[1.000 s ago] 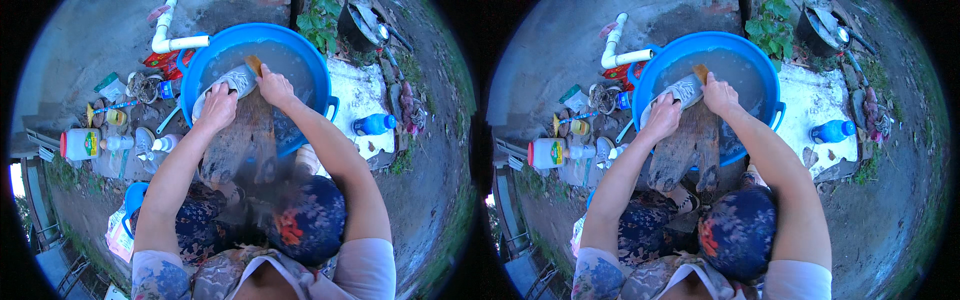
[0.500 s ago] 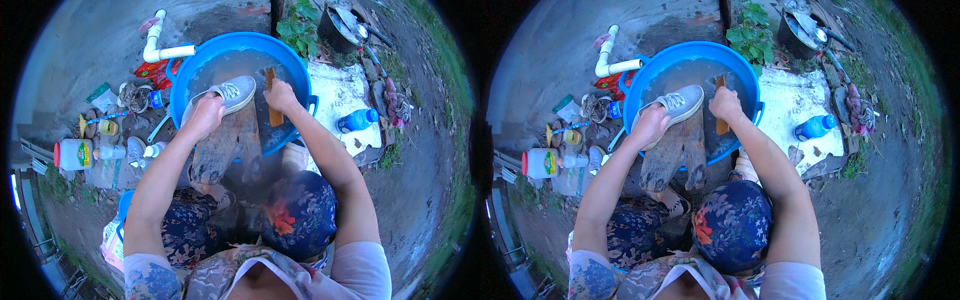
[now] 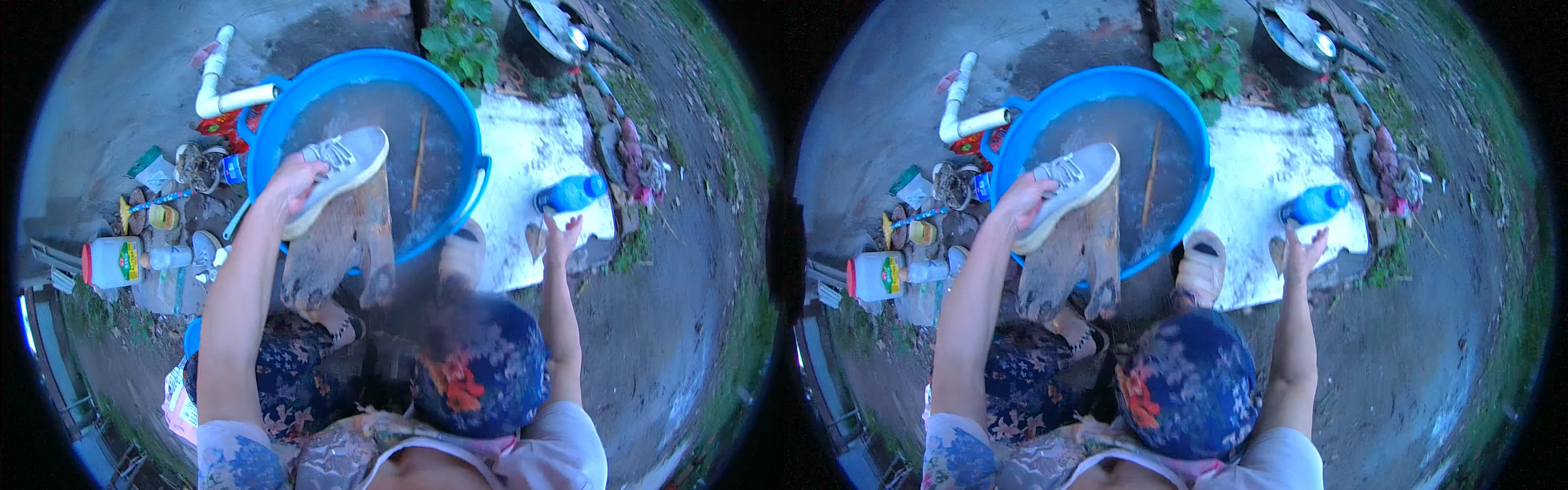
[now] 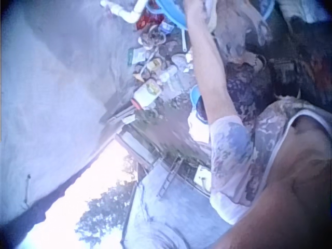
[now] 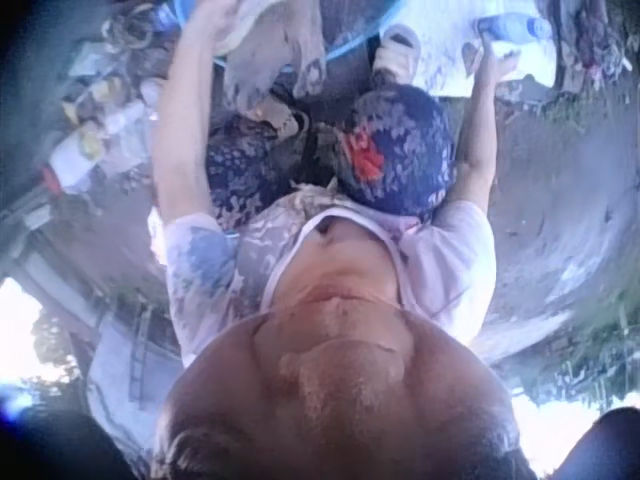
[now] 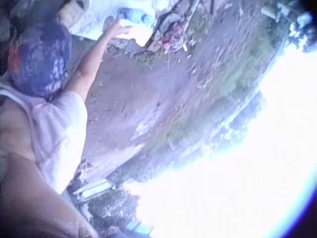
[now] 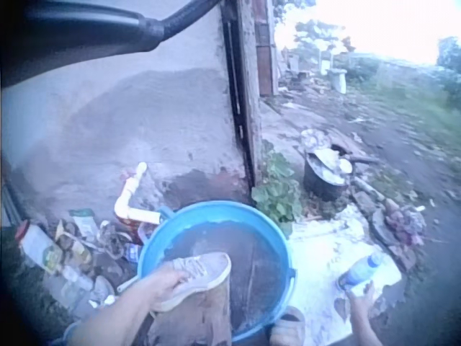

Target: The person washes a white sneaker by hand using a brush and water from a blue basin. They repeatedly scrub the shoe's upper and sole, rinse it with water from a bottle, and continue scrubbing throughout the clip.

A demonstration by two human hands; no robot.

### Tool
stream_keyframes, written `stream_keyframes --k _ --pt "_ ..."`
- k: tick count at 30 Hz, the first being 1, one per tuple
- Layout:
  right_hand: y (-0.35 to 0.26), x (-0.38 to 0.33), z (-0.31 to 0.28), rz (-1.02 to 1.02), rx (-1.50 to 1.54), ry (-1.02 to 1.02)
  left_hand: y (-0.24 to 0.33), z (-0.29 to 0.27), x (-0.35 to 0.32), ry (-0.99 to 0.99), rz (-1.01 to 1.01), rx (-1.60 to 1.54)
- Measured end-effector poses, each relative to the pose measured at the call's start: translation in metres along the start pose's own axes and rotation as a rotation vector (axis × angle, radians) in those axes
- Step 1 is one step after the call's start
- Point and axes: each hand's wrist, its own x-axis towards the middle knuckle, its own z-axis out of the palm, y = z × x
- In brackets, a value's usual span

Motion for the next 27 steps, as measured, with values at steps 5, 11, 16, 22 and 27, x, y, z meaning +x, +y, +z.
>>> stream_keyframes --k 5,11,16,22,27 --pt "0.000 0.017 0.033 -0.051 0.326 -0.196 0.010 0.009 -0.010 0.058 0.003 -0.593" --pt "-0.047 0.026 0.033 -0.048 0.260 -0.249 -0.011 0.003 0.011 0.055 -0.007 -0.768" --pt "-0.149 0.026 0.025 -0.373 0.091 -0.438 -0.013 0.010 -0.014 -0.081 0.137 -0.812" --pt "-0.349 -0.007 0.031 -0.906 -0.403 -0.766 -0.004 0.010 -0.043 -0.181 0.284 -1.084" --pt "-0.420 -0.065 0.055 -1.505 -0.790 -0.746 0.007 0.017 -0.067 -0.174 0.405 -1.206"
